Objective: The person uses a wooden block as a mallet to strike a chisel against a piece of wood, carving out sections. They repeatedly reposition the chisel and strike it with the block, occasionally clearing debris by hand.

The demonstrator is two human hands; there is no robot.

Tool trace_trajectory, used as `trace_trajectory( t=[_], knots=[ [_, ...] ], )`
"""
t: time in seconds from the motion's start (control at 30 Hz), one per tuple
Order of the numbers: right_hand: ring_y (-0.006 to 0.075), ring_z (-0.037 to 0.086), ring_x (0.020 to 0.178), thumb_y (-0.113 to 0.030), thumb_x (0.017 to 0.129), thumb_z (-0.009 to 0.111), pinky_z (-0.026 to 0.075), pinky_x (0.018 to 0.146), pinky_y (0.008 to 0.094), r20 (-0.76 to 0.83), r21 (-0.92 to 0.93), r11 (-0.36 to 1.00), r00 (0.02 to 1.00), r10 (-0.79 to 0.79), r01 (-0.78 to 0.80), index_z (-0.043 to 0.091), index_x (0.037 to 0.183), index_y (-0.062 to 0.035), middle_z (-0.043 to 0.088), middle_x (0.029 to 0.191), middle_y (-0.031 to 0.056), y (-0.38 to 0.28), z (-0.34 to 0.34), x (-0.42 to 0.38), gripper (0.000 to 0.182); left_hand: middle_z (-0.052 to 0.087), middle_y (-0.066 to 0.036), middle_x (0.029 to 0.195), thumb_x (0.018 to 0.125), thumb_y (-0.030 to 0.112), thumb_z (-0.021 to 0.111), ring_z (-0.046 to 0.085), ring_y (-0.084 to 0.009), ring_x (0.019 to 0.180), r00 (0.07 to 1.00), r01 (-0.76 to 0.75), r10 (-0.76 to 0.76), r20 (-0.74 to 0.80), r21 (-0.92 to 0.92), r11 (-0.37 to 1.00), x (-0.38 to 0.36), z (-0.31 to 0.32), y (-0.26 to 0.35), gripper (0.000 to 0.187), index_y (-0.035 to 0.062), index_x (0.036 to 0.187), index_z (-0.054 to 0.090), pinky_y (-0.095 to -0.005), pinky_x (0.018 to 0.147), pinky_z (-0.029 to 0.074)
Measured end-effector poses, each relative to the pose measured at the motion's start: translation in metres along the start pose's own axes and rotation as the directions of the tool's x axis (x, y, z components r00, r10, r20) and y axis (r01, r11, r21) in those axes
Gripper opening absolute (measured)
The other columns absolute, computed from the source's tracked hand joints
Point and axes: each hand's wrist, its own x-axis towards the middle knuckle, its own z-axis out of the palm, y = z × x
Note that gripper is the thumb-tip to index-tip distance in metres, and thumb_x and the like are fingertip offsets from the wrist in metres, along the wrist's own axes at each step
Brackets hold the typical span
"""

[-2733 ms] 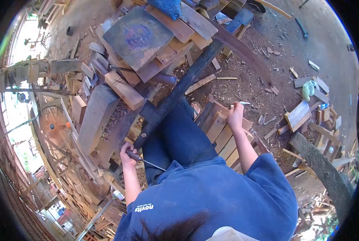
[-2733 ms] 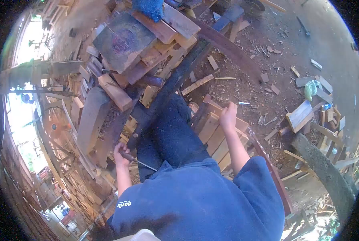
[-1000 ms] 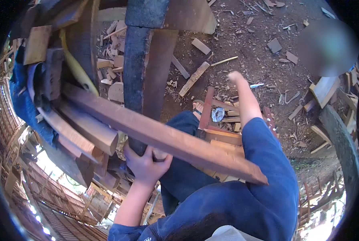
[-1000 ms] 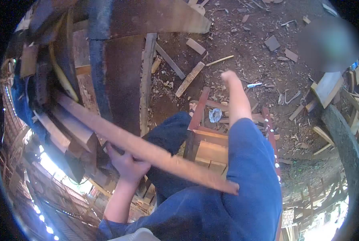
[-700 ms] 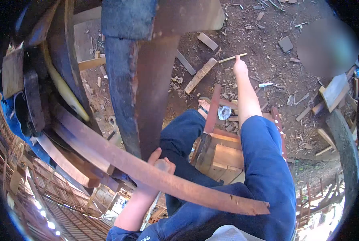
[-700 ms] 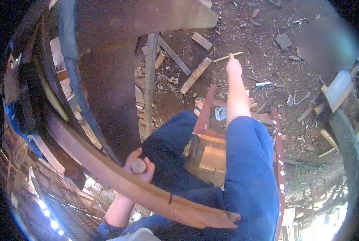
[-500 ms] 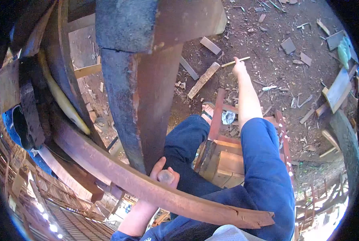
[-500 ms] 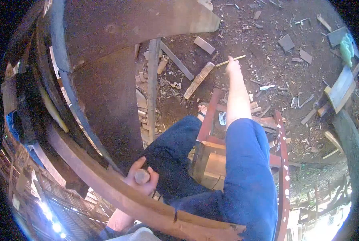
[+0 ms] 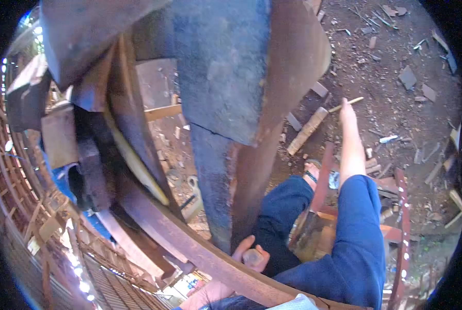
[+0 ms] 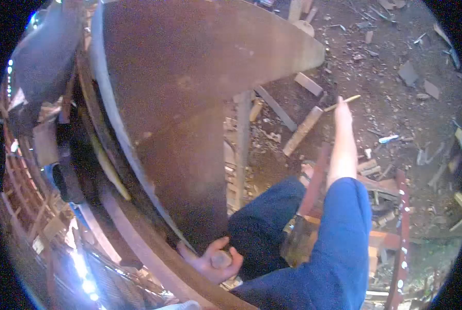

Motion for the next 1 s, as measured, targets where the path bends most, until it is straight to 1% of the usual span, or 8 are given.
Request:
trace_trajectory(
  t=[0.17,0.33,0.5,0.57,0.67,0.77,0.83,1.0],
  knots=[
    [0.0446,0.058,0.110,-0.040,0.099,0.030,0.043,0.094,0.0500,-0.064,0.201,0.978,0.995,0.075,-0.061,0.059,0.114,0.0011,0.062,0.113,0.0312,0.027,0.049,0.042,0.052,0.051,-0.025,0.096,0.057,0.030,0.078,0.057,-0.0434,0.080,0.996,-0.084,0.088,-0.015,0.200,0.976,0.004,-0.006,0.004,0.033,0.0294,0.089,0.070,-0.0471,0.070,0.050],
    [0.0406,0.065,0.099,-0.026,0.095,0.051,0.050,0.086,0.0491,-0.196,0.130,0.989,0.976,0.090,-0.065,0.063,0.104,-0.0002,0.065,0.103,0.0288,0.021,0.047,0.039,0.030,0.048,-0.028,0.104,0.054,0.032,0.079,0.055,-0.0476,0.086,0.994,-0.112,0.112,0.018,0.270,0.956,0.008,-0.006,0.003,0.033,0.0330,0.085,0.070,-0.0491,0.074,0.050],
    [0.0441,0.065,0.092,-0.019,0.088,0.056,0.051,0.083,0.0490,-0.266,0.264,0.949,0.933,0.245,-0.174,0.066,0.090,0.0010,0.067,0.093,0.0272,0.031,0.033,0.024,0.023,0.047,-0.030,0.107,0.053,0.033,0.079,0.054,-0.0500,0.090,0.983,-0.167,0.185,-0.013,0.370,0.914,0.009,-0.002,0.003,0.031,0.0343,0.083,0.070,-0.0527,0.075,0.049],
    [0.0424,0.066,0.092,-0.022,0.088,0.058,0.052,0.082,0.0486,-0.294,0.262,0.963,0.946,0.138,-0.059,0.065,0.096,-0.0001,0.068,0.095,0.0249,0.037,0.028,0.015,0.025,0.047,-0.030,0.107,0.053,0.033,0.079,0.054,-0.0498,0.089,0.985,-0.159,0.175,-0.016,0.344,0.925,0.009,0.000,0.002,0.031,0.0342,0.083,0.070,-0.0524,0.075,0.049],
    [0.0414,0.066,0.092,-0.025,0.088,0.061,0.052,0.081,0.0483,-0.302,0.179,0.972,0.932,0.200,-0.150,0.063,0.101,-0.0025,0.069,0.098,0.0221,-0.014,0.005,-0.027,0.026,0.047,-0.029,0.107,0.052,0.033,0.079,0.054,-0.0490,0.089,0.988,-0.138,0.152,-0.027,0.289,0.947,0.008,0.002,0.002,0.032,0.0338,0.082,0.070,-0.0515,0.074,0.049],
    [0.0405,0.067,0.093,-0.019,0.090,0.050,0.051,0.079,0.0521,-0.244,0.118,0.984,0.957,0.158,-0.132,0.038,0.133,-0.0101,0.067,0.097,0.0259,-0.034,0.035,-0.032,0.046,0.046,-0.029,0.107,0.052,0.032,0.079,0.054,-0.0483,0.088,0.992,-0.116,0.123,-0.015,0.233,0.966,0.008,0.004,0.001,0.032,0.0334,0.082,0.070,-0.0506,0.074,0.049],
    [0.0418,0.066,0.094,-0.016,0.090,0.047,0.051,0.079,0.0536,-0.102,-0.069,0.996,0.993,-0.060,0.053,0.023,0.144,-0.0139,0.066,0.098,0.0294,-0.056,0.038,-0.051,0.059,0.046,-0.029,0.106,0.051,0.032,0.079,0.055,-0.0478,0.088,0.994,-0.099,0.105,-0.021,0.191,0.977,0.007,0.005,0.000,0.032,0.0332,0.082,0.070,-0.0500,0.074,0.049],
    [0.0320,0.069,0.089,-0.018,0.091,0.048,0.055,0.079,0.0446,0.135,-0.450,0.792,0.908,-0.396,0.412,0.038,0.144,-0.0224,0.070,0.095,0.0163,-0.043,0.089,-0.033,0.055,0.046,-0.028,0.106,0.050,0.031,0.079,0.055,-0.0466,0.087,0.997,-0.061,0.067,-0.028,0.159,0.985,0.005,0.005,-0.001,0.032,0.0325,0.081,0.070,-0.0486,0.073,0.050]
  ],
)
